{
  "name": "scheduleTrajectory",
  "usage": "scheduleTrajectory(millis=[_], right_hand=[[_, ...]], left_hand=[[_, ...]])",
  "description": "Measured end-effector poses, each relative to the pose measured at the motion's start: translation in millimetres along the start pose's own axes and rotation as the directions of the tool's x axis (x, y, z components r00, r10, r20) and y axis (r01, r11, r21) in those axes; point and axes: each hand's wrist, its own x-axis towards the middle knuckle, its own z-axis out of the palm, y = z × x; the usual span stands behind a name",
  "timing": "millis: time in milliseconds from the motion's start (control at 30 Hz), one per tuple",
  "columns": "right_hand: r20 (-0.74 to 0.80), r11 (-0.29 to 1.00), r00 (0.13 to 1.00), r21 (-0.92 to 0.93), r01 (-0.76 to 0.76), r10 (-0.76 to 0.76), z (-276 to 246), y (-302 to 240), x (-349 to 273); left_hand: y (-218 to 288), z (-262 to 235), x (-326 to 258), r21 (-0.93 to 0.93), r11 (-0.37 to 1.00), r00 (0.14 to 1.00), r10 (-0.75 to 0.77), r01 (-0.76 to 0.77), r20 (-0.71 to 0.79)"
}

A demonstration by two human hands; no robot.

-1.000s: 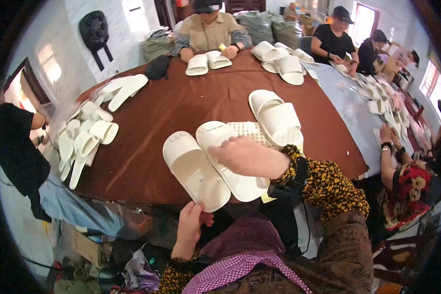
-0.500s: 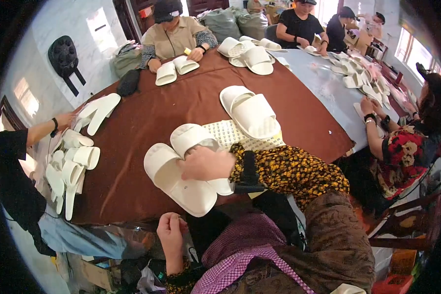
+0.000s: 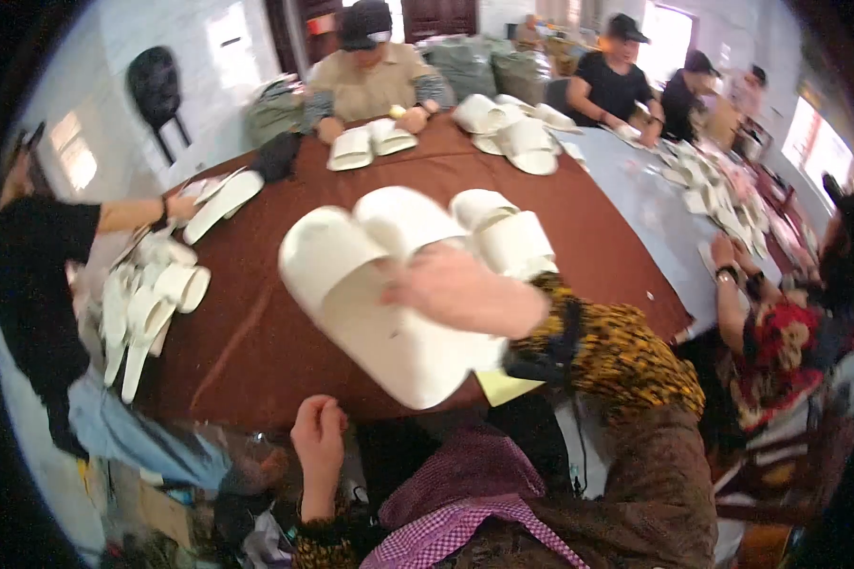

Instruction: Applying size labels to the insoles of white slippers.

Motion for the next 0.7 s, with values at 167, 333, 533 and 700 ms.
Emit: scheduleTrajectory(millis=[167, 333, 533, 700], right_hand=[[0.029, 0.868, 0.867, 0.007, -0.497, 0.497, -45, 15, -32], [-0.189, 0.751, 0.734, 0.036, -0.659, 0.653, -71, 43, -74], [-0.458, 0.608, 0.577, -0.095, -0.788, 0.676, -85, 106, -129], [-0.473, 0.649, 0.549, 0.065, -0.758, 0.689, -99, 143, -149]], left_hand=[[-6, 4, 31, 0.335, 0.888, 0.939, 0.344, -0.314, -0.032], [-6, 11, 61, 0.343, 0.847, 0.9, 0.435, -0.406, -0.007], [-21, 25, 82, 0.382, 0.839, 0.893, 0.444, -0.388, -0.067], [-24, 23, 78, 0.402, 0.812, 0.876, 0.481, -0.423, -0.048]])
